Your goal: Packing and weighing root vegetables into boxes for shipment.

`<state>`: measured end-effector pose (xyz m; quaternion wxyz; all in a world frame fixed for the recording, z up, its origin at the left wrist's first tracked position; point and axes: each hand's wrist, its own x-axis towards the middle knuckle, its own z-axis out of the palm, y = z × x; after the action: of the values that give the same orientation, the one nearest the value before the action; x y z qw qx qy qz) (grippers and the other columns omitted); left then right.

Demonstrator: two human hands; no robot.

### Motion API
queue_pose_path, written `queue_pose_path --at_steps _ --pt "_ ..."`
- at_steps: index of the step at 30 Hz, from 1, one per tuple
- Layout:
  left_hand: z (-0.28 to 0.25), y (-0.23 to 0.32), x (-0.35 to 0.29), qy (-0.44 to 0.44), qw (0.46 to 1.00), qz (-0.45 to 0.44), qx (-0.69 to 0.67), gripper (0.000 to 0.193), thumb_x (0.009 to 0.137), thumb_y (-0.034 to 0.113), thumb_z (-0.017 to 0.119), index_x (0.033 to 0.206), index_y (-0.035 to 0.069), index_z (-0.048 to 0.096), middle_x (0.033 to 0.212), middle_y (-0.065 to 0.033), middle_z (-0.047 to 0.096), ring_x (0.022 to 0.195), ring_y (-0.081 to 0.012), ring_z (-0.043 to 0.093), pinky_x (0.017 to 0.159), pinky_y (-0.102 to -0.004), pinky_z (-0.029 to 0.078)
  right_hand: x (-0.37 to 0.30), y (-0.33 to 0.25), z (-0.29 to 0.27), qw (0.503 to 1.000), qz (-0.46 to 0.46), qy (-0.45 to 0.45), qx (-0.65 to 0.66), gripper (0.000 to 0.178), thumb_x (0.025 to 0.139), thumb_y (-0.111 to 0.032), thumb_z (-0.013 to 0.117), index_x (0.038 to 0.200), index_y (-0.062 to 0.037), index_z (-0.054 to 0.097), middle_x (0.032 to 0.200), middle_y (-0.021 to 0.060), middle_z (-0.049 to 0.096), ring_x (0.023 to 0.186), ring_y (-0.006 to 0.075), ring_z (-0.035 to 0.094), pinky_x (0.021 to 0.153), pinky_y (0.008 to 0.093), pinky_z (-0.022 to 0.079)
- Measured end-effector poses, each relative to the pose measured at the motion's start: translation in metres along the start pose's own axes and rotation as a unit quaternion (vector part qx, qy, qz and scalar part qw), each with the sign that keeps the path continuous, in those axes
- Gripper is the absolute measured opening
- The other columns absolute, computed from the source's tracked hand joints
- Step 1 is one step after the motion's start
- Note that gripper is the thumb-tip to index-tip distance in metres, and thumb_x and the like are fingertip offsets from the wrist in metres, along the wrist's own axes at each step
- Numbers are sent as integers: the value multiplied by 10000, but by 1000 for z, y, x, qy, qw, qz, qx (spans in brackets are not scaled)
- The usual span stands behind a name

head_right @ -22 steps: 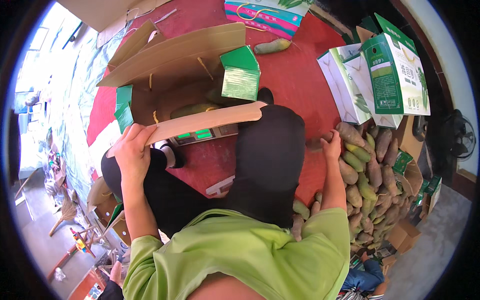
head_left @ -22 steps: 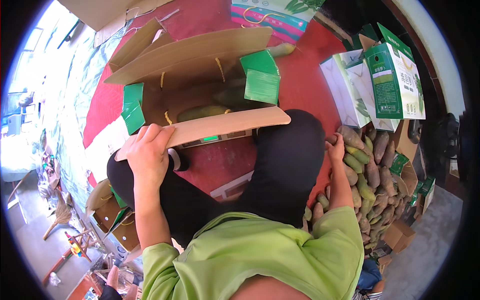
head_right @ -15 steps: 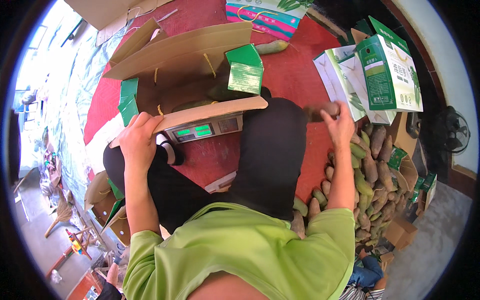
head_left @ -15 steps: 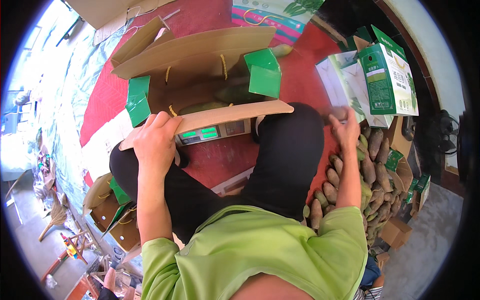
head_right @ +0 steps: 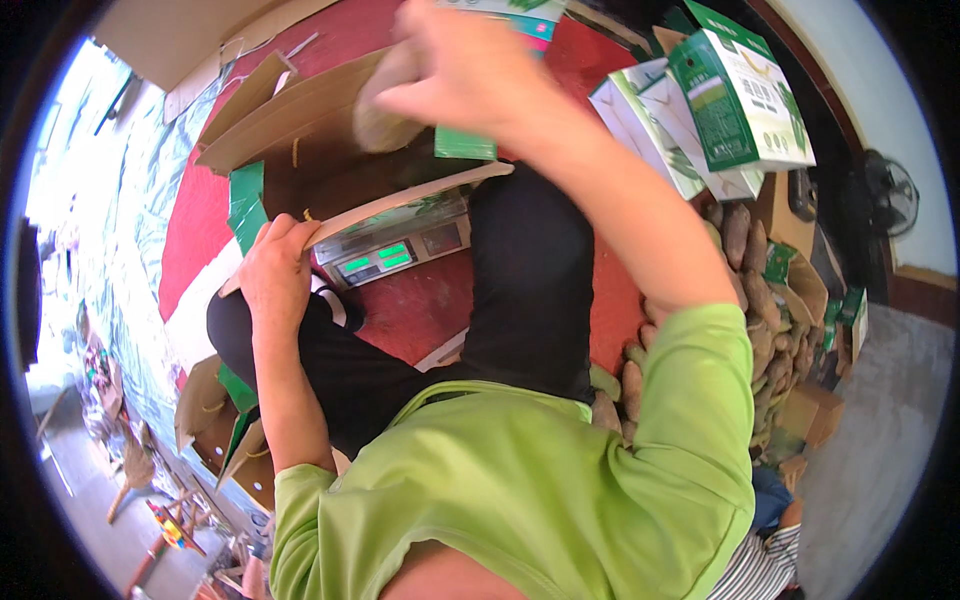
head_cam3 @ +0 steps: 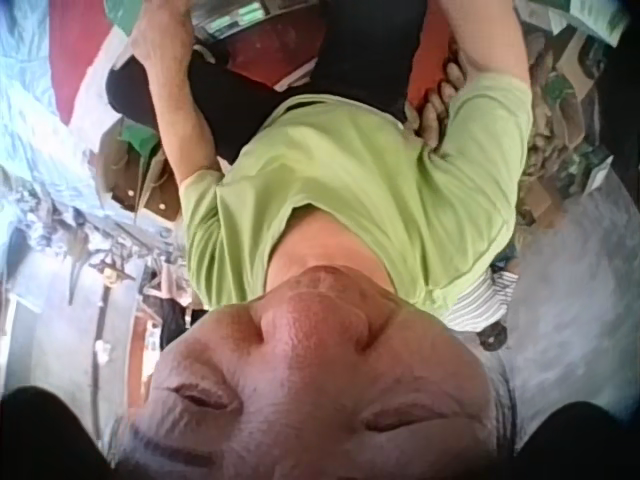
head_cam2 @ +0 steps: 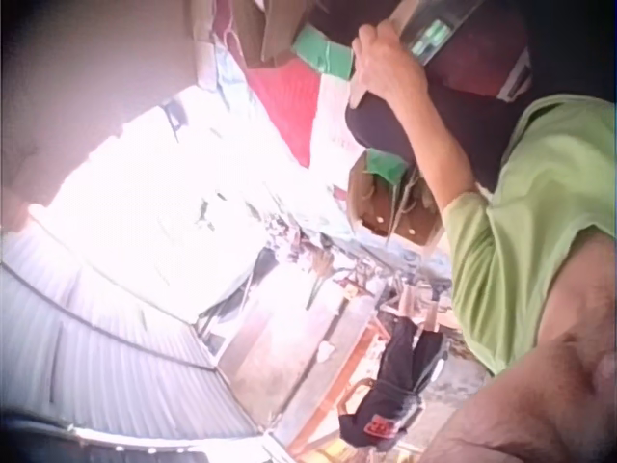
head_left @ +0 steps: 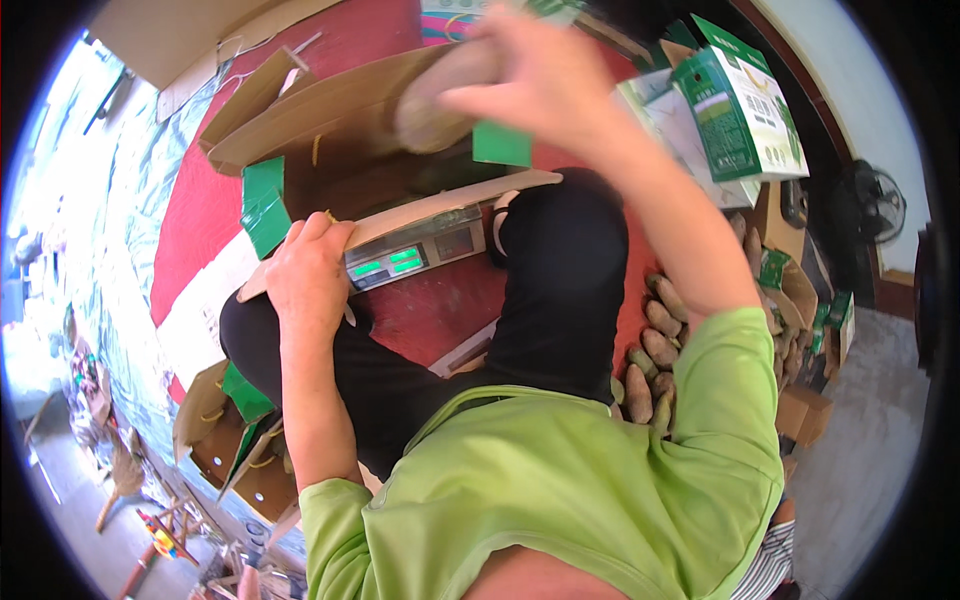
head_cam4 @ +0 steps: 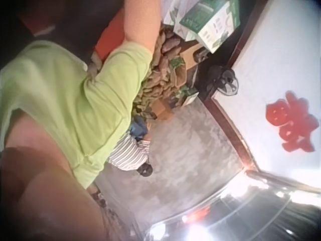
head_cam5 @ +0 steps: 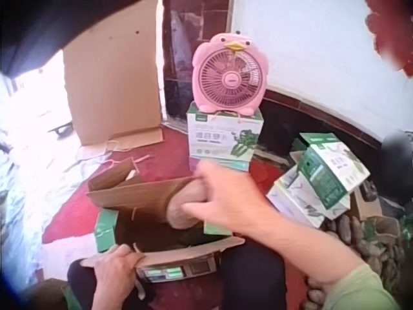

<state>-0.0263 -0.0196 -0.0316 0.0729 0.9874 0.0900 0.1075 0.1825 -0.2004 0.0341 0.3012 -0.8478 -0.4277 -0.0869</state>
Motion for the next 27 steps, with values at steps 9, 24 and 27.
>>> queue_pose_path --at_steps 9,24,27 --pt "3 5 -1 -16 1000 -14 -2 287 727 -9 592 962 123 691 850 -51 565 866 -269 586 698 -398 471 20 -27 140 980 115 -156 44 406 622 -202 730 951 -4 599 895 191 672 874 364 660 750 430 533" --pt "5 16 0 -27 1000 -7 14 197 808 51 616 980 116 687 851 -51 595 837 -268 605 681 -380 479 -182 153 7 949 294 88 77 274 793 -304 655 970 -95 649 945 102 683 896 298 647 768 398 504" --pt "7 16 1 -24 999 -14 22 183 826 77 613 985 125 689 863 -41 605 843 -262 610 689 -375 481 -279 185 32 904 427 6 -9 227 801 -247 632 975 -103 644 979 130 675 933 335 632 791 434 503"
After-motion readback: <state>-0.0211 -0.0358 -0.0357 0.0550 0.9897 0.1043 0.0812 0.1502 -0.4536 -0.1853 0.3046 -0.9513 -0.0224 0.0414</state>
